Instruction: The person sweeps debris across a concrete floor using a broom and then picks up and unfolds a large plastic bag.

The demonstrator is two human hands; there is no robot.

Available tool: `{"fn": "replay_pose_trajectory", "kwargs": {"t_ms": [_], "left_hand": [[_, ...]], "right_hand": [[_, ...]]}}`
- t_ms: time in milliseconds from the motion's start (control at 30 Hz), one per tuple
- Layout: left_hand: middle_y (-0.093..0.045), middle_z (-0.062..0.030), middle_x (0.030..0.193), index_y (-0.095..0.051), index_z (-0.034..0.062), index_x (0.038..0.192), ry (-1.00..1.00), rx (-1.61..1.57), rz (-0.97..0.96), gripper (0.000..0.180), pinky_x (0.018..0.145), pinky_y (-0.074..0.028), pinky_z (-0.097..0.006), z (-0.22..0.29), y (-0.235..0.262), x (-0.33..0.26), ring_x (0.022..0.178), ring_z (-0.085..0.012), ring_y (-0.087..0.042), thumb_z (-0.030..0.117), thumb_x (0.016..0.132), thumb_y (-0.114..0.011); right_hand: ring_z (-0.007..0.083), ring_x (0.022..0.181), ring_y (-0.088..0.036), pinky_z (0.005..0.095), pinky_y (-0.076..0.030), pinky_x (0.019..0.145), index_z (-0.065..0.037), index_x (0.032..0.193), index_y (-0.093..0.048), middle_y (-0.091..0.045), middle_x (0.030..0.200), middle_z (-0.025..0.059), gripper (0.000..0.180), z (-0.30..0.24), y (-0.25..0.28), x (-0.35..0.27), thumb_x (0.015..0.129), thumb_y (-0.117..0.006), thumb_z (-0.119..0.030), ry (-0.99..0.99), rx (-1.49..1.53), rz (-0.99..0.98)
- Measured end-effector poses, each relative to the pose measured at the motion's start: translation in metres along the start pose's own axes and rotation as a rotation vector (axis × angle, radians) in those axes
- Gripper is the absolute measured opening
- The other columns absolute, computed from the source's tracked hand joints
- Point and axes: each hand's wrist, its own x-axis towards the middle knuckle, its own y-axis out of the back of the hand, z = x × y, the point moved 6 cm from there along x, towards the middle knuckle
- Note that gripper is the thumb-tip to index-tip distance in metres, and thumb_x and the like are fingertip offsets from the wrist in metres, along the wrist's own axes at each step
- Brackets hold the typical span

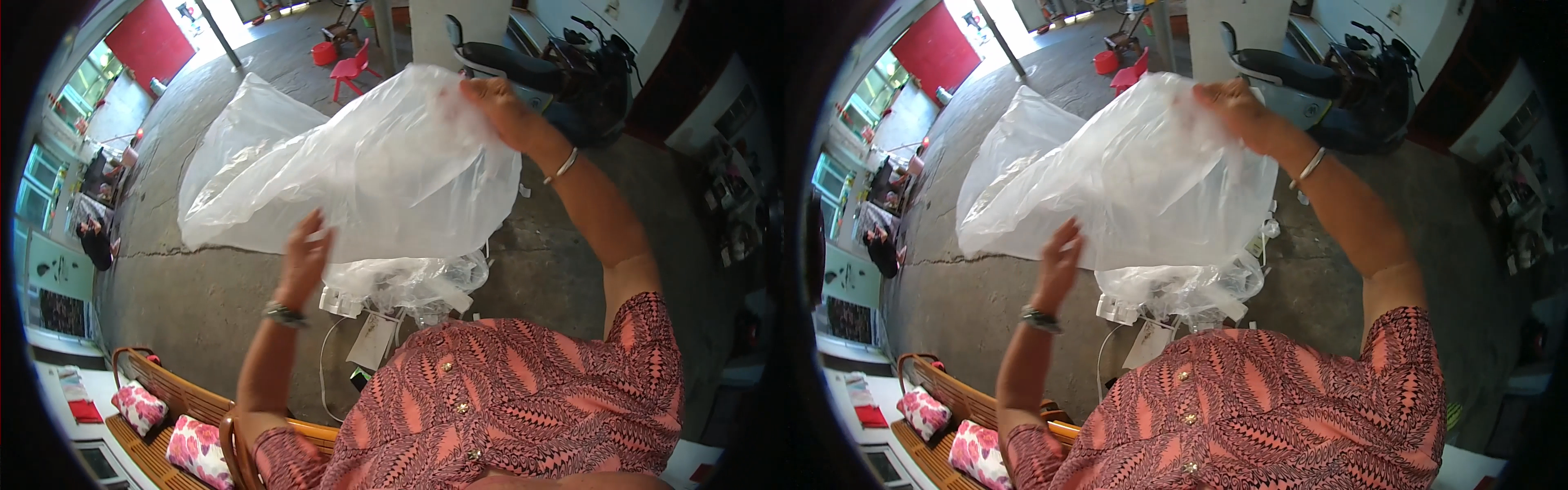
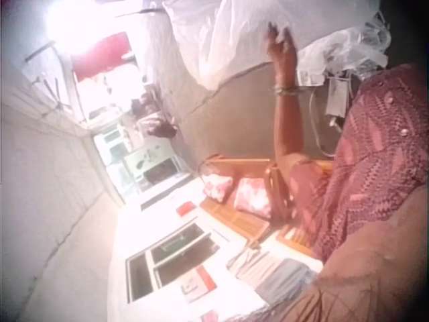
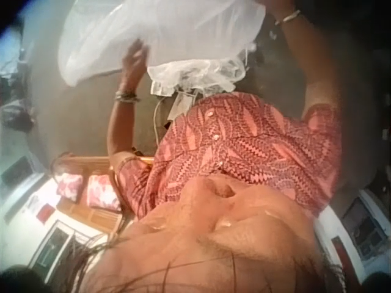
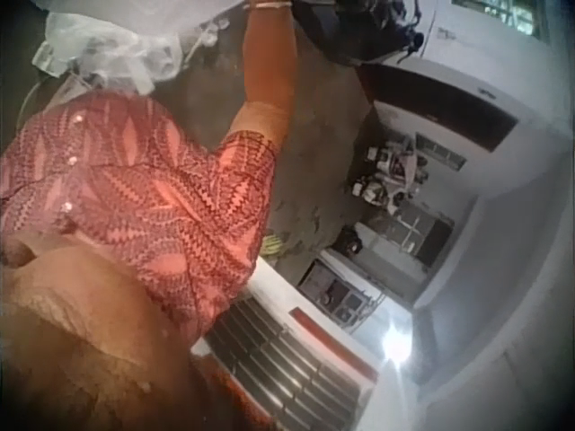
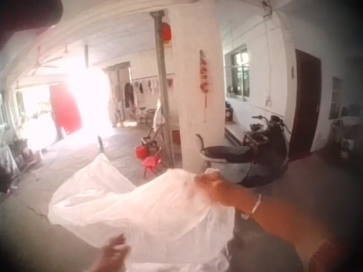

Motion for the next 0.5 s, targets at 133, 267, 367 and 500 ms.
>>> {"fn": "replay_pose_trajectory", "kwargs": {"t_ms": [133,267,367,500], "left_hand": [[-0.062,-0.0137,0.108,-0.029,-0.0025,0.139,-0.009,-0.611,0.160,0.058,0.078,-0.051,-0.028,0.053,-0.035,0.017,0.095,-0.0211,-0.061,0.009,0.089,-0.057],[-0.058,0.0019,0.073,-0.056,-0.0032,0.114,0.158,-0.763,0.093,0.028,0.058,-0.040,-0.021,0.032,-0.035,0.031,0.064,-0.0069,-0.051,0.007,0.088,-0.057],[-0.045,0.0084,0.060,-0.068,0.0040,0.091,0.191,-0.703,0.339,0.011,0.047,-0.028,-0.019,0.020,0.007,0.030,0.052,-0.0018,-0.036,0.007,0.088,-0.058],[-0.055,0.0037,0.075,-0.064,0.0060,0.095,0.074,-0.674,0.555,0.013,0.049,-0.037,-0.020,0.021,0.085,0.028,0.059,-0.0045,-0.048,0.013,0.092,-0.054]], "right_hand": [[0.0040,0.067,-0.048,0.0236,-0.043,0.059,0.001,0.091,-0.066,-0.060,0.071,-0.0015,0.036,-0.013,-0.072,0.001,0.095,-0.053,-0.032,0.100,-0.239,-0.123],[0.0058,0.064,-0.044,0.0260,-0.041,0.058,0.004,0.082,-0.063,-0.056,0.064,-0.0006,0.036,-0.006,-0.073,0.006,0.095,-0.053,-0.029,0.290,-0.387,-0.041],[0.0065,0.062,-0.048,0.0262,-0.043,0.055,0.004,0.082,-0.064,-0.056,0.063,0.0023,0.029,0.018,-0.030,0.019,0.090,-0.060,-0.024,0.159,-0.403,0.095],[0.0080,0.064,-0.054,0.0265,-0.047,0.060,0.002,0.090,-0.066,-0.065,0.070,0.0076,0.023,0.034,-0.040,0.005,0.086,-0.065,-0.021,0.233,-0.448,0.161]]}}
